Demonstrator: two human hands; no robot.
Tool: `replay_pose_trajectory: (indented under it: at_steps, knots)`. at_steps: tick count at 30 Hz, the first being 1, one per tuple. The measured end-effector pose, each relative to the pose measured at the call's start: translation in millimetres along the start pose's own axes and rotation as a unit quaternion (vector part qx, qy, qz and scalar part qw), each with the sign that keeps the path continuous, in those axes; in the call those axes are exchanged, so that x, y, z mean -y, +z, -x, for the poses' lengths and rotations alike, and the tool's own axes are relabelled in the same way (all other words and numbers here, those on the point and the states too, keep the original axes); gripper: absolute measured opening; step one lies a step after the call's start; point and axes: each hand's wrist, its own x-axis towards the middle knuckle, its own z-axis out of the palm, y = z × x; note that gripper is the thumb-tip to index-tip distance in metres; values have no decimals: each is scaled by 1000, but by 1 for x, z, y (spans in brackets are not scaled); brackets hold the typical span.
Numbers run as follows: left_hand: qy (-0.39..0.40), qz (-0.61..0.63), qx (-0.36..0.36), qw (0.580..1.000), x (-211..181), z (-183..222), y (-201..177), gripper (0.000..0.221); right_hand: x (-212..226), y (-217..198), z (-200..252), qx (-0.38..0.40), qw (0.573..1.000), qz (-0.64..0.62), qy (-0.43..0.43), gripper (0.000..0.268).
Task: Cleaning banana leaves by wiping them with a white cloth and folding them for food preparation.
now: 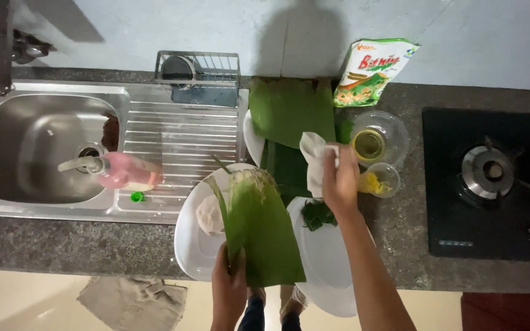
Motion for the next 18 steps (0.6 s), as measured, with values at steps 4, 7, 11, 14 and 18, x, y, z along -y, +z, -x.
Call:
replay_pose_trajectory:
  at_steps: [4, 7, 11, 14, 18]
  knots:
    - [-56, 30, -1, 998, 4, 3, -1, 30, -4, 7, -2, 43, 999, -4, 16, 47]
    - [-49, 50, 18, 997, 6, 2, 0, 36, 12, -9, 30, 16, 999, 1, 36, 54]
    - [-49, 89, 51, 994, -7, -2, 11, 34, 15, -35, 85, 153, 912, -202, 324, 44]
    - [-39, 49, 66, 996, -30, 1, 18, 36, 43, -48, 102, 230, 860, -239, 389, 63]
    - [-20, 55, 77, 995, -51, 1, 28, 45, 34, -52, 124, 139, 828, -285, 462, 35]
